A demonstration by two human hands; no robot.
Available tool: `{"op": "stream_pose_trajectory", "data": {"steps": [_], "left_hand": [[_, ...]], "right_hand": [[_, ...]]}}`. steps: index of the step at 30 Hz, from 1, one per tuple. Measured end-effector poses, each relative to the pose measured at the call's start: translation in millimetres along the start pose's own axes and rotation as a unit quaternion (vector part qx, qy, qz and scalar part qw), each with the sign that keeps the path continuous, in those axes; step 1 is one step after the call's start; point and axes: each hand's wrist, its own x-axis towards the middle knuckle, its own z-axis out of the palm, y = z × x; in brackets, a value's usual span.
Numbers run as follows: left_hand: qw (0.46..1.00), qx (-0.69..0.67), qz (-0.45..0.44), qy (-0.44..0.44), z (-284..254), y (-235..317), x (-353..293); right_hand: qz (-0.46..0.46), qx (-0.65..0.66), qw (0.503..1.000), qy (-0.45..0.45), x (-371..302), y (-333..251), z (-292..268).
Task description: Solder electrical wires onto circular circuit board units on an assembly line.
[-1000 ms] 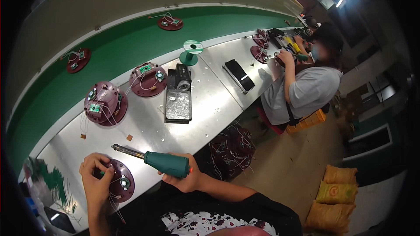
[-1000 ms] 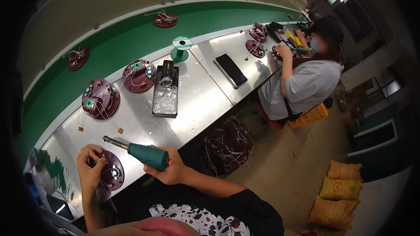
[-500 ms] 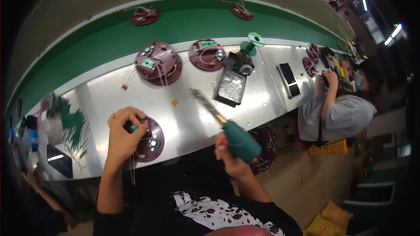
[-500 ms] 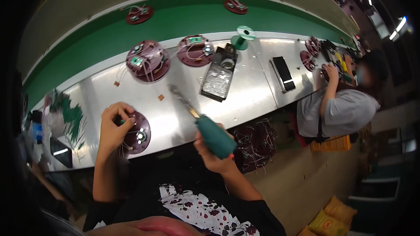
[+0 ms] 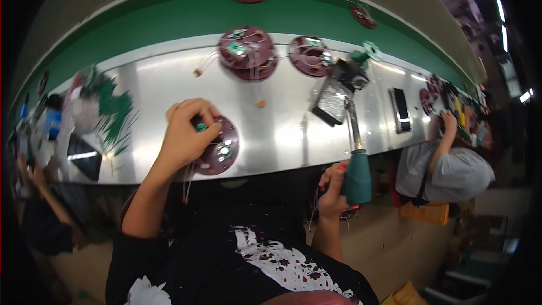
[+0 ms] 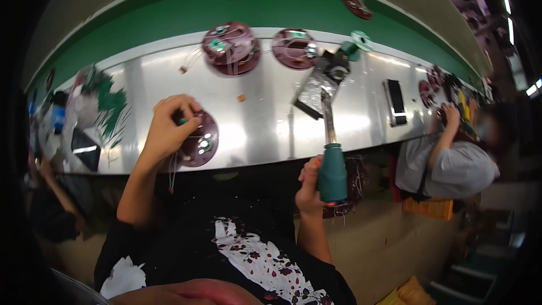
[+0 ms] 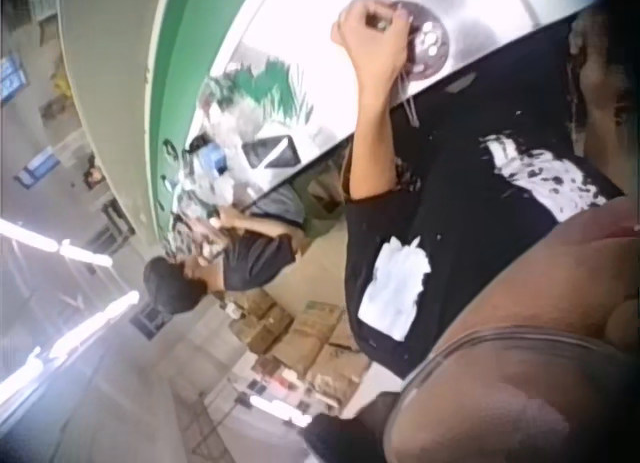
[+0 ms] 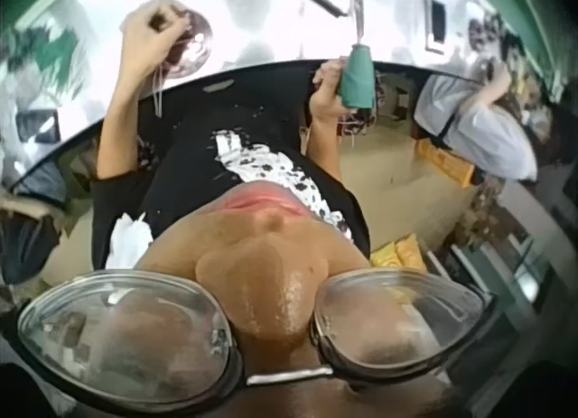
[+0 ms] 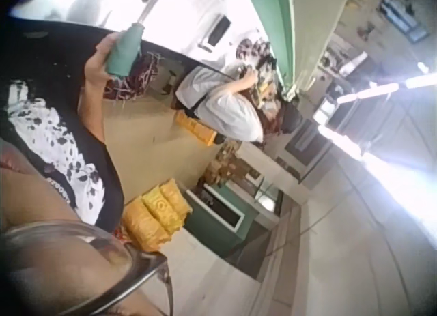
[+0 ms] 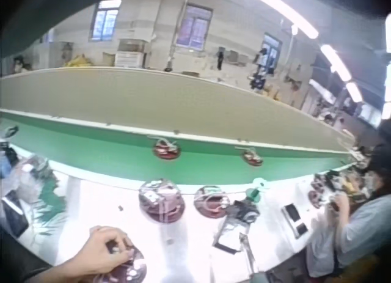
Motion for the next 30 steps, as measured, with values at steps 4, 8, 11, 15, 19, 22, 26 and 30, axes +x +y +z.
{"op": "stream_pose_trajectory", "data": {"steps": [4, 8, 11, 15, 19, 22, 26, 30], "left_hand": [[1.0, 0.014, -0.01, -0.004, -1.7, 2.1, 2.7], [0.999, 0.015, 0.004, -0.029, -11.8, 13.1, -5.0], [0.964, 0.207, 0.166, 0.005, -21.9, 36.6, -20.9], [0.93, 0.293, 0.167, -0.145, -37.1, 38.3, -23.9], [0.921, 0.325, 0.105, -0.188, -78.8, 44.3, 29.1], [0.917, 0.386, 0.039, -0.087, -110.8, 22.1, 107.1], [0.889, 0.452, -0.055, 0.041, -117.1, 3.9, 235.0], [0.906, 0.386, 0.122, 0.127, -45.2, 4.0, 342.9]], "right_hand": [[0.021, 0.001, 0.999, -0.043, 6.3, -3.2, 9.0], [0.02, 0.015, 0.996, -0.082, 6.2, -1.1, 13.0], [0.014, 0.03, 0.995, -0.099, 11.3, -2.8, 16.1], [0.027, 0.052, 0.991, -0.124, 14.9, 3.9, 12.6], [0.031, 0.087, 0.989, -0.118, 10.9, 10.0, 10.5], [0.049, 0.1, 0.987, -0.119, 14.3, 6.1, 11.6], [0.061, 0.133, 0.984, -0.097, 14.6, -0.4, 6.7], [0.07, 0.132, 0.986, -0.078, 10.4, 3.5, -2.5]]}}
